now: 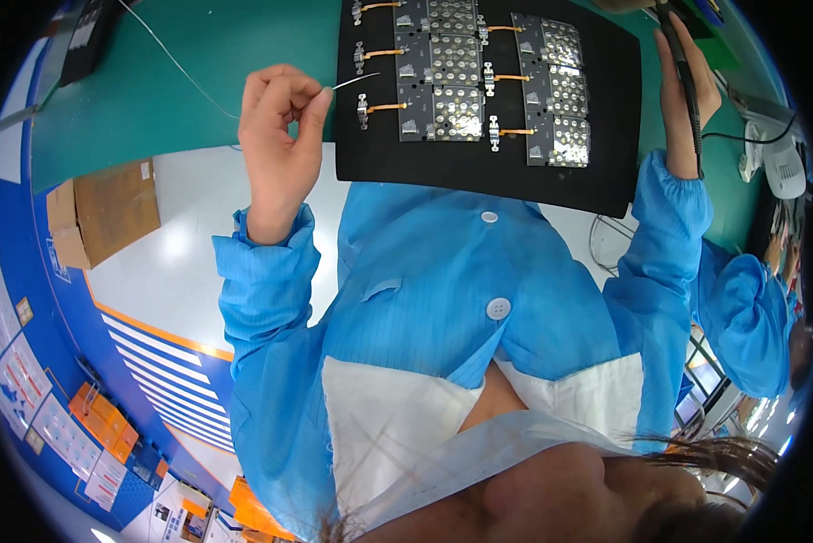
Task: The person solders wires onto LED circuit boards with a soldering iron and solder wire.
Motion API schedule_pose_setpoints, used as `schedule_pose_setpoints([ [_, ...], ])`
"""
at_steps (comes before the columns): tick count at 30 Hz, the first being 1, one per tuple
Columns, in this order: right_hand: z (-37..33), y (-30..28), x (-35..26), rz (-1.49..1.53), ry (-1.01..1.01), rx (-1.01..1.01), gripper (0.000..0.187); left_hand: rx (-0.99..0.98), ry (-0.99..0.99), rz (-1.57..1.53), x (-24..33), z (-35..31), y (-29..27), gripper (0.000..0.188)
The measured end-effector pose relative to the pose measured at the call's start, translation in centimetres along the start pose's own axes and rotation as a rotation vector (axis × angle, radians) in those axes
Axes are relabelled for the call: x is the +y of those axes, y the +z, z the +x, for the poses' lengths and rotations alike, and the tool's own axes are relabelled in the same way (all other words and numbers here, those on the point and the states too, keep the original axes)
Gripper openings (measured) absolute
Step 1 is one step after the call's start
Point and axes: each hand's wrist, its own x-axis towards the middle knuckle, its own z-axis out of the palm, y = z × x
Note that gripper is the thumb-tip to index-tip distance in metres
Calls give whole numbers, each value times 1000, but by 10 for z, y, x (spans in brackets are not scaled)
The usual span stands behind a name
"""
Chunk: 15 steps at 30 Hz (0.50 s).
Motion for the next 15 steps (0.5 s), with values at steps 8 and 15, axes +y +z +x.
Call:
schedule_pose_setpoints([
  [8, -15, -8, -94, 402, 27, -248, 30, -54, 124, 227, 19, -16, -3, 10],
  [15, -31, 7, -150, 790, -76, -469, 30, -1, 178, 207, 17, -17, 14, 16],
])
